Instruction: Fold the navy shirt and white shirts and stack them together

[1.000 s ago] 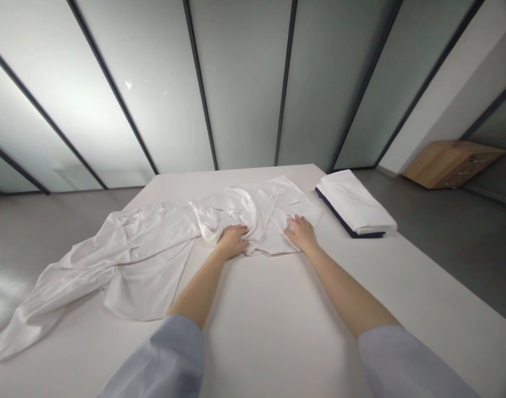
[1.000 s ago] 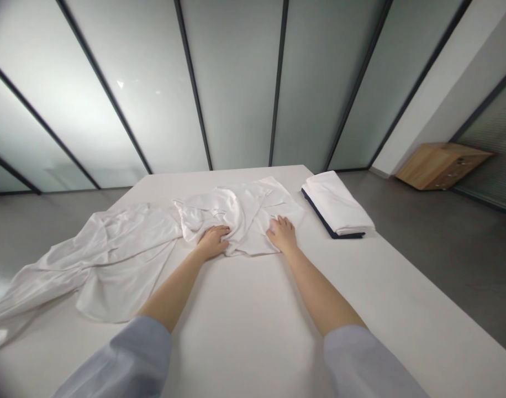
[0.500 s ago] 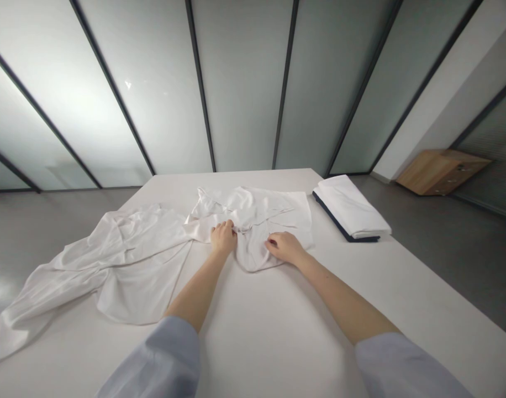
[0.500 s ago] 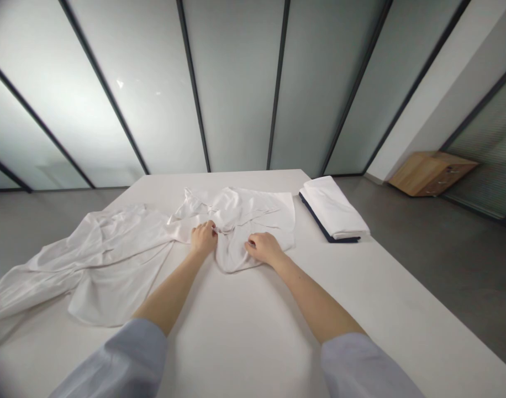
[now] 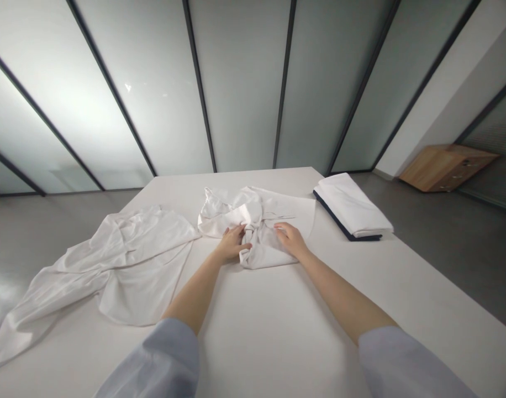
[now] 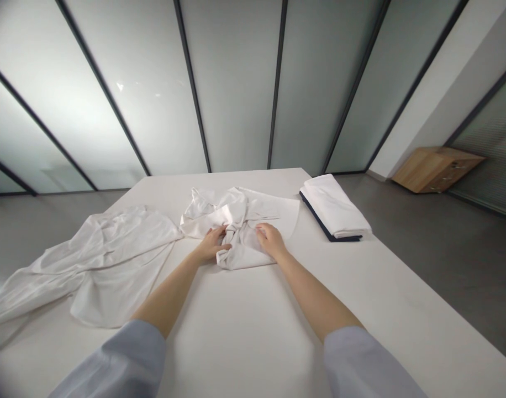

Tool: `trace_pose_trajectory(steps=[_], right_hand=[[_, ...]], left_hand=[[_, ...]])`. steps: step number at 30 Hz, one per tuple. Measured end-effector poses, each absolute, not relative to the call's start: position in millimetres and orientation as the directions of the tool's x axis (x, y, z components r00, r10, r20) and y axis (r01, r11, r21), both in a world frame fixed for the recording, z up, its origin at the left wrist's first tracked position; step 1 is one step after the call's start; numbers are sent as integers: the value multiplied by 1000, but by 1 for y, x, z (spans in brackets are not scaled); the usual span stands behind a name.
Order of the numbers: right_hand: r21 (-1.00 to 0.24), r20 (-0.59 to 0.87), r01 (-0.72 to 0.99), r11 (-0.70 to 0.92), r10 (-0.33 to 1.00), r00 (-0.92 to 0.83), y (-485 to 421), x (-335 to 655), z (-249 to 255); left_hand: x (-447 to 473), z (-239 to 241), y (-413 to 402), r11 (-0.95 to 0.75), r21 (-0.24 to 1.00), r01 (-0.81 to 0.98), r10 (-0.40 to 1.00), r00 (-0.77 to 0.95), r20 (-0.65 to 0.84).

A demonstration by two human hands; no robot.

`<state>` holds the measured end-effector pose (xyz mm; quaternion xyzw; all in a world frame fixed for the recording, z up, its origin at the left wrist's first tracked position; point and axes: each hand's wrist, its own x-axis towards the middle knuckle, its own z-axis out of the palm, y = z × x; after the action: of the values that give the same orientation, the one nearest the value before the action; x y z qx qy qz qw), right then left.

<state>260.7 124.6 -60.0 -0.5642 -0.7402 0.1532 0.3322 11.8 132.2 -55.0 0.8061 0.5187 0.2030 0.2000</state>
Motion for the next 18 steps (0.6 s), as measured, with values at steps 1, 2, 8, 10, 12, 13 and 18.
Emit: trace_pose_trajectory(steps=[1, 2, 8, 10, 12, 13, 18], right_hand=[[-525, 303, 810, 260, 947, -107, 129, 267, -61], [-442, 268, 873, 204, 959, -89, 131, 272, -62], [-69, 55, 996, 48, 998, -44, 122, 272, -49], [-33, 50, 999, 35, 998, -33, 118, 269, -40], [-32, 61, 999, 18, 998, -16, 115, 268, -32], [-42, 70, 999, 20, 997, -17, 114, 267, -29], [-148, 89, 968, 204, 977, -192, 105, 255, -23]], left_hand=[[12, -54, 131, -414, 523, 745, 901, 415, 122], [13, -53, 130, -447, 507, 737, 884, 450, 125], [12, -48, 132, -384, 369, 846, 923, 358, 140], [5, -45, 134, -233, 330, 915, 969, 187, 165], [-3, -43, 136, -57, 324, 945, 983, -3, 181], [-6, -42, 137, 21, 340, 940, 981, -85, 175], [-10, -36, 142, 132, 503, 854, 981, -185, 57]])
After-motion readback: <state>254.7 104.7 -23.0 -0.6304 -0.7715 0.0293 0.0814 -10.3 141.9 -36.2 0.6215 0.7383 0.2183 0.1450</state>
